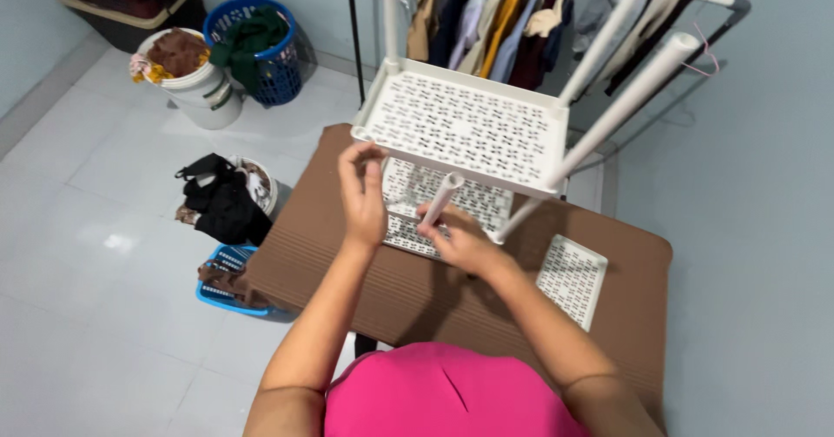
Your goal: The person assembles a white plastic shelving unit by inserting vertical poles into the base and stacking perforated shelves onto the frame. They secure each shelf by snapping it into place and adjust the unit's position on a brown mat.
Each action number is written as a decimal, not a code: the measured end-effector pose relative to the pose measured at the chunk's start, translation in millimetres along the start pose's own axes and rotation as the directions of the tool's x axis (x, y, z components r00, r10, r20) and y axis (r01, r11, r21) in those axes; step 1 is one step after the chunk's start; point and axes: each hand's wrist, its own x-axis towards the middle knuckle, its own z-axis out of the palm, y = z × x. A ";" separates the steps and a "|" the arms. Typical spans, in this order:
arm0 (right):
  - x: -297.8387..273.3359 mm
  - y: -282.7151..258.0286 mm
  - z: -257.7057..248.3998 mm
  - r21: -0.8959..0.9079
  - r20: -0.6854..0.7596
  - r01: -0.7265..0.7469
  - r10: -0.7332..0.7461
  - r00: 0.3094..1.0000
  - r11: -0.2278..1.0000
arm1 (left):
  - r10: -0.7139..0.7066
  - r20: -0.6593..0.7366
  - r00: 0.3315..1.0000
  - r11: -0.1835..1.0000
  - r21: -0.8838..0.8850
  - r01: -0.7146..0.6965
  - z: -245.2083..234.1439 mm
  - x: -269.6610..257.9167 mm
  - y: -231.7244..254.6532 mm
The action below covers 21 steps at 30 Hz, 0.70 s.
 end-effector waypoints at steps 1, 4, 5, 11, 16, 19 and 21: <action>16.2 -7.1 -1.7 0.062 -0.014 -0.004 0.004 1.000 0.998 | -0.033 -0.042 0.999 0.998 0.052 0.035 -13.6 11.1 -9.7; 62.9 -22.7 -8.5 0.249 -0.106 0.020 0.007 0.994 0.968 | -0.129 -0.088 0.988 0.968 0.205 0.144 -43.2 39.7 -50.0; 78.1 -26.5 -9.8 0.311 -0.143 0.035 0.010 0.990 0.950 | -0.163 -0.091 0.982 0.950 0.255 0.181 -49.6 45.0 -63.9; 154.1 -25.6 3.0 0.558 -0.376 0.142 0.097 0.921 0.818 | -0.456 0.212 0.864 0.886 0.202 0.418 -59.8 61.0 -127.1; 169.8 -10.1 15.3 0.547 -0.371 0.080 0.156 0.915 0.833 | -0.492 0.349 0.798 0.868 0.128 0.480 -60.5 66.4 -136.4; 176.7 -4.8 14.7 0.555 -0.328 0.032 0.183 0.927 0.831 | -0.488 0.419 0.766 0.864 0.105 0.493 -58.7 72.7 -131.7; 181.2 -4.7 10.8 0.496 -0.300 -0.011 0.183 0.936 0.868 | -0.490 0.475 0.731 0.842 0.042 0.538 -55.3 77.1 -129.6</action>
